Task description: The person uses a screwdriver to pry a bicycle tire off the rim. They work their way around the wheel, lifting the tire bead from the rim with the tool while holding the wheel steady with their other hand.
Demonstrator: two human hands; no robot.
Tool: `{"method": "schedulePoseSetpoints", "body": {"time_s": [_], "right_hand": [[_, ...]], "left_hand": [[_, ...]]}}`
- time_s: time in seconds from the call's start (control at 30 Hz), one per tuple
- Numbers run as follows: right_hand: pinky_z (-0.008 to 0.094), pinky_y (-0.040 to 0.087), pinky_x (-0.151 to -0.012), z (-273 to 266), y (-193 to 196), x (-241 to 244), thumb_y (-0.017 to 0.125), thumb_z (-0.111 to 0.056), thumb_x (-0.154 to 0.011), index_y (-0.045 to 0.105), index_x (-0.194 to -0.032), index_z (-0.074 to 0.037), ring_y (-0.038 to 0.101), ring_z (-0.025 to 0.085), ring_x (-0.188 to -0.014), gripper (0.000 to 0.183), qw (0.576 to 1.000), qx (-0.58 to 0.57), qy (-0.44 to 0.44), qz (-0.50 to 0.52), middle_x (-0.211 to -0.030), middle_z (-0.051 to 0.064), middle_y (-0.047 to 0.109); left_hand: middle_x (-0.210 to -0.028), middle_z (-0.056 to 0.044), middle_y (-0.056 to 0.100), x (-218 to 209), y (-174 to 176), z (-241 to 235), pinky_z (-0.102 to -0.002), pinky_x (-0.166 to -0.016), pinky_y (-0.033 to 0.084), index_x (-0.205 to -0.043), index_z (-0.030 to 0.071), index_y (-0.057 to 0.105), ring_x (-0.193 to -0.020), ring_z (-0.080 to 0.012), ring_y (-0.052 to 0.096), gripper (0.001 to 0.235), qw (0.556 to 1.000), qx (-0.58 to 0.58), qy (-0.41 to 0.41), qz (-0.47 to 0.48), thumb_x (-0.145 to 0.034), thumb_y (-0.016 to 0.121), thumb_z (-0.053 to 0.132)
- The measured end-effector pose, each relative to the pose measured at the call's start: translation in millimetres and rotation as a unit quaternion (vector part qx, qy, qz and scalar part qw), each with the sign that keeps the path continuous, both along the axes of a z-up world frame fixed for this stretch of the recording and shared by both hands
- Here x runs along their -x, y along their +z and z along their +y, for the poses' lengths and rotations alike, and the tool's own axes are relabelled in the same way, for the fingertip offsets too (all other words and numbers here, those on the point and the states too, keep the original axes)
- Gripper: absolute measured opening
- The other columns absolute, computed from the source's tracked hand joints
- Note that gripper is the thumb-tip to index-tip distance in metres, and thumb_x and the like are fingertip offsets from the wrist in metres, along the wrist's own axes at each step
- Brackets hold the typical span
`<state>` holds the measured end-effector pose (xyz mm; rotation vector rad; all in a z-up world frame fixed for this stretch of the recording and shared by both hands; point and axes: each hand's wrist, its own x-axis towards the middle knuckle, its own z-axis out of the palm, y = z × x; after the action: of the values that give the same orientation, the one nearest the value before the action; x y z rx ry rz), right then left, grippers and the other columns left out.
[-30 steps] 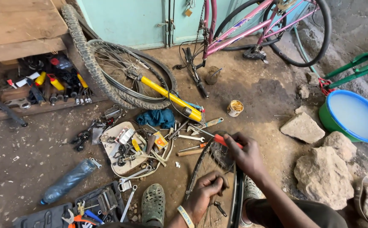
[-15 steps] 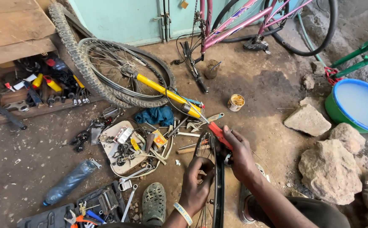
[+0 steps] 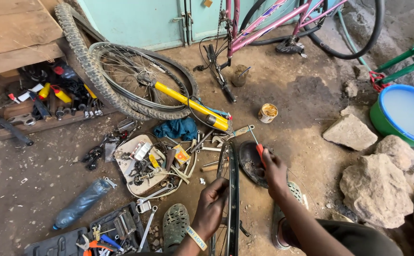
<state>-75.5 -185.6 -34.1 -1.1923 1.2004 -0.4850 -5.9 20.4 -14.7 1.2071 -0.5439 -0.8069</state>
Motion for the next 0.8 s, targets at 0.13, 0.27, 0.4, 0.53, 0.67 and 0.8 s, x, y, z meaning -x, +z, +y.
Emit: {"method": "schedulePoseSetpoints", "body": {"time_s": [0.13,0.27,0.4,0.53,0.67,0.8], "right_hand": [[0.037,0.049,-0.056,7.7,-97.6,30.3,0.067,-0.048,-0.093,0.061,-0.111,-0.002,0.062,0.023,-0.065,0.05,0.995,0.022,0.003,0.101,-0.082,0.015,0.07],[0.039,0.054,-0.067,24.0,-147.7,43.1,0.072,-0.052,-0.087,0.061,-0.117,-0.003,0.067,0.023,-0.067,0.058,0.978,-0.011,-0.018,0.21,-0.086,0.014,0.074],[0.04,0.053,-0.066,15.5,-185.4,43.7,0.067,-0.061,-0.082,0.062,-0.123,-0.001,0.068,0.024,-0.075,0.072,0.976,0.008,-0.009,0.216,-0.086,0.015,0.074],[0.041,0.052,-0.065,-20.1,-257.4,49.6,0.066,-0.053,-0.089,0.061,-0.108,-0.007,0.068,0.023,-0.075,0.05,0.976,0.039,0.016,0.215,-0.087,0.011,0.075],[0.047,0.05,-0.085,-55.0,-282.3,49.3,0.066,-0.061,-0.086,0.064,-0.116,-0.011,0.068,0.034,-0.098,0.058,0.951,0.136,0.056,0.272,-0.102,0.015,0.073],[0.05,0.048,-0.087,-71.9,-247.8,46.2,0.061,-0.059,-0.089,0.065,-0.117,-0.017,0.066,0.04,-0.108,0.051,0.927,0.16,0.083,0.329,-0.109,0.014,0.075]], "left_hand": [[-0.085,-0.004,0.063,1.7,9.5,6.9,-0.031,-0.075,0.048,-0.09,0.012,0.066,-0.081,-0.0179,0.056,0.016,0.999,-0.024,-0.033,0.025,-0.101,0.058,0.019],[-0.081,-0.004,0.062,-0.6,23.4,9.5,-0.031,-0.075,0.046,-0.089,0.009,0.065,-0.078,-0.0172,0.056,0.018,0.998,-0.047,-0.039,0.024,-0.1,0.058,0.021],[-0.078,-0.006,0.06,-3.7,18.6,10.0,-0.034,-0.076,0.043,-0.088,0.005,0.067,-0.076,-0.0196,0.053,0.015,0.998,-0.024,-0.013,0.063,-0.098,0.06,0.014],[-0.074,-0.006,0.058,-5.5,32.3,4.4,-0.034,-0.071,0.042,-0.089,0.006,0.074,-0.075,-0.0196,0.055,0.011,0.983,-0.118,0.029,0.139,-0.091,0.067,0.014],[-0.071,-0.005,0.055,-3.4,23.5,0.2,-0.032,-0.064,0.038,-0.087,0.004,0.072,-0.069,-0.0169,0.053,0.012,0.982,-0.083,0.035,0.166,-0.089,0.072,0.016],[-0.075,-0.005,0.056,-4.5,14.7,-0.3,-0.032,-0.065,0.038,-0.089,0.004,0.071,-0.07,-0.016,0.052,0.012,0.991,-0.056,0.011,0.12,-0.091,0.069,0.015]]}}
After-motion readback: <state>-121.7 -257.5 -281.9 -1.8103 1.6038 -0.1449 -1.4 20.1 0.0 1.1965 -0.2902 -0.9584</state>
